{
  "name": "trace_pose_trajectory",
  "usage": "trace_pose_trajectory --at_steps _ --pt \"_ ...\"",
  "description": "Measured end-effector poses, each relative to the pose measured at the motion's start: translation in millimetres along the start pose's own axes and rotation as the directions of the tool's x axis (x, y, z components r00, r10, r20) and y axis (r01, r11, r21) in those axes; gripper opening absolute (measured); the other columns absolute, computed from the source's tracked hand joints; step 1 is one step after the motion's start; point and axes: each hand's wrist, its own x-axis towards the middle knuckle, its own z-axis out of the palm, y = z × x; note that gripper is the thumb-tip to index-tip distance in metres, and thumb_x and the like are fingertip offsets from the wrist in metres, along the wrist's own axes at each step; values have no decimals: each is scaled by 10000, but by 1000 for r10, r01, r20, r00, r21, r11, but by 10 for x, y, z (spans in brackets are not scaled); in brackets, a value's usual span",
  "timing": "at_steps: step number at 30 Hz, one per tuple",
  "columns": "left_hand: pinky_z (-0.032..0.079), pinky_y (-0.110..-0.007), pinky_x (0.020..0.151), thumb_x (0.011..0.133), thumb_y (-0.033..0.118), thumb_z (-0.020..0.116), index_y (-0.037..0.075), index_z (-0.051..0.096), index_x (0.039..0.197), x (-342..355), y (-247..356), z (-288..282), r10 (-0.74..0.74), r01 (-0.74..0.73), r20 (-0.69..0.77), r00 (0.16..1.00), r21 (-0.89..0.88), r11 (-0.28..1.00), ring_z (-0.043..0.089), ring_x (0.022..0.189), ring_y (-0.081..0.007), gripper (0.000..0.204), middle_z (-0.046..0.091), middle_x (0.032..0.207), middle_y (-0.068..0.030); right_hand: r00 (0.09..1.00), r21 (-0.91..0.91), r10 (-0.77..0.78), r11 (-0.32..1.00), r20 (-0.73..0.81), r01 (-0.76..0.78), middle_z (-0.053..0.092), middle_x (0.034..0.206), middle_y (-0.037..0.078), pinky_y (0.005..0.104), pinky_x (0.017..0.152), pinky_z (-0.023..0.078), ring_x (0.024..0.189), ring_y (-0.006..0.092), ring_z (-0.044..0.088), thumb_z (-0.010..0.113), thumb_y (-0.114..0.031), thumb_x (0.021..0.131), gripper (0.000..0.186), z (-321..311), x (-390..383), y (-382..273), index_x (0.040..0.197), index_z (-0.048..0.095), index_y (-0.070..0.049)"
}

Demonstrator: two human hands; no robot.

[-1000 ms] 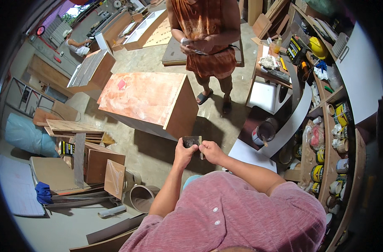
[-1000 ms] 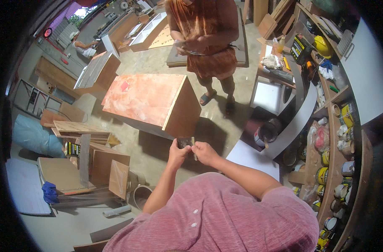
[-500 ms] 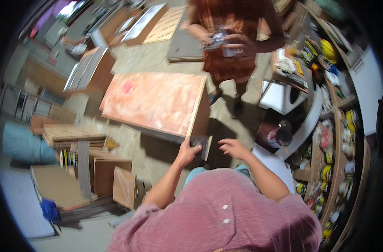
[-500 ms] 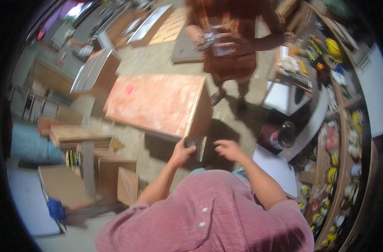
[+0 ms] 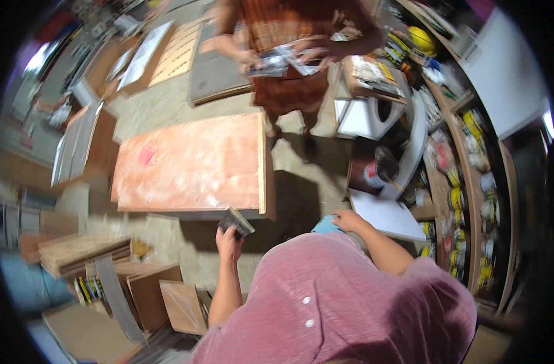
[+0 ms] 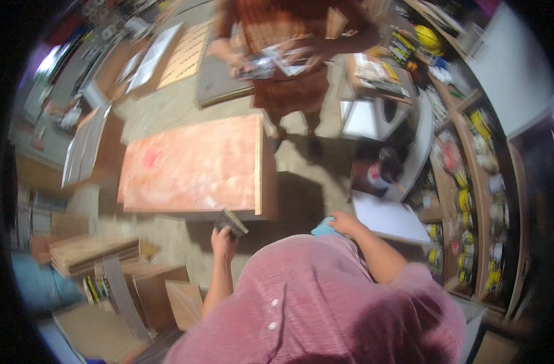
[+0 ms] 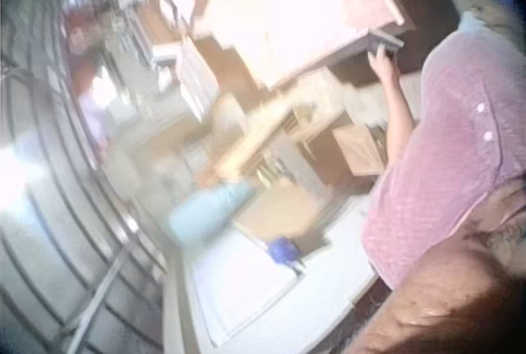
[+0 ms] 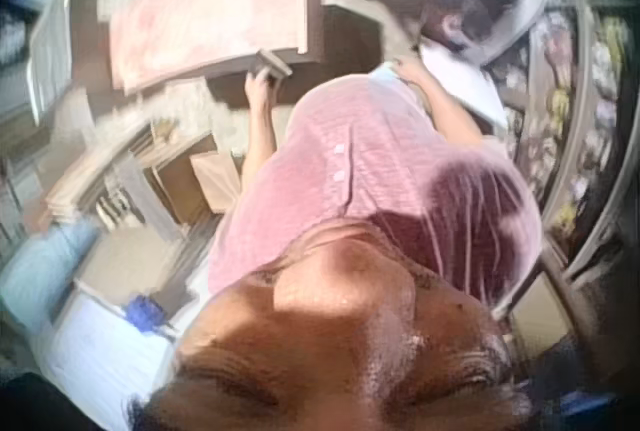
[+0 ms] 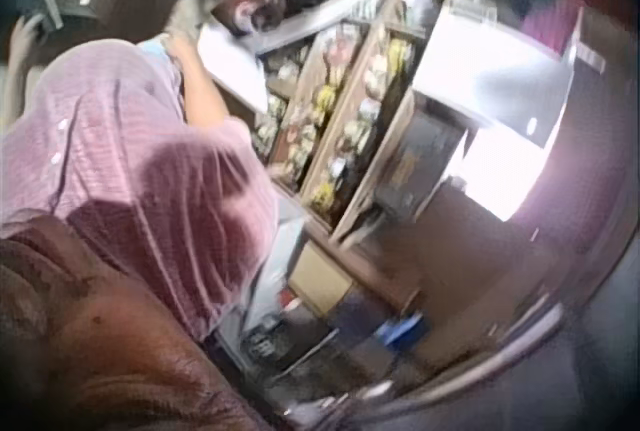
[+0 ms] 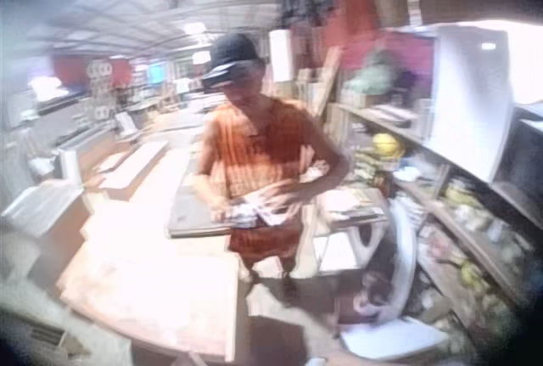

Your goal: The person opens a can of white paint and stirs the contents with a stick. They then retrieve a putty knife and a utility knife, using the utility knife to scrape the edge of the putty knife blade.

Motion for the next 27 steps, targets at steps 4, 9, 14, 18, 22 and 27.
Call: trace_pose_trajectory --at_steps 4,9,14,18,22,27 --pt "418 -319 533 941 267 632 153 554 1144 190 -191 -69 -67 66 -7 998 -102 993 583 764 -168 245 606 978 -1 990 -51 126 990 -58 -129 654 1194 207 444 965 479 1114 368 616 654 -379 849 506 -55 -88 313 1237 640 -54" --pt "435 -314 464 933 184 656 97 545 1090 340 -140 47 4 -8 62 998 78 997 599 665 -175 211 616 881 -31 937 48 281 960 -208 -277 654 1203 192 437 963 483 1117 362 617 676 -388 837 464 -177 -178 726 1183 673 -79" --pt "503 -326 515 942 114 618 66 549 1106 329 130 120 53 -58 43 998 104 993 634 699 -187 184 637 900 -45 828 380 433 877 -357 -295 697 1092 169 454 927 495 1063 358 642 630 -347 847 350 -241 144 774 1068 717 -89" --pt "556 -364 646 952 87 579 64 547 1170 543 242 109 41 -44 31 999 117 992 655 822 -208 221 648 986 -59 638 511 493 841 -592 -176 704 1008 174 457 864 512 989 377 656 603 -306 854 272 -571 770 1157 960 727 -89" --pt "526 -361 635 952 153 564 105 542 1187 772 288 36 -61 70 -57 997 175 982 641 840 -209 241 640 1006 -60 410 564 546 821 -730 -89 704 899 194 448 791 531 897 367 682 620 -273 860 251 -1525 1520 1463 902 720 -48" --pt "514 -393 703 1009 259 497 13 526 1240 716 449 520 -205 255 -177 963 335 907 620 835 -238 338 638 1010 -92 285 457 435 889 -855 15 692 1011 191 461 854 511 993 377 647 602 -279 877 271 -2942 2575 2185 1002 693 -56"
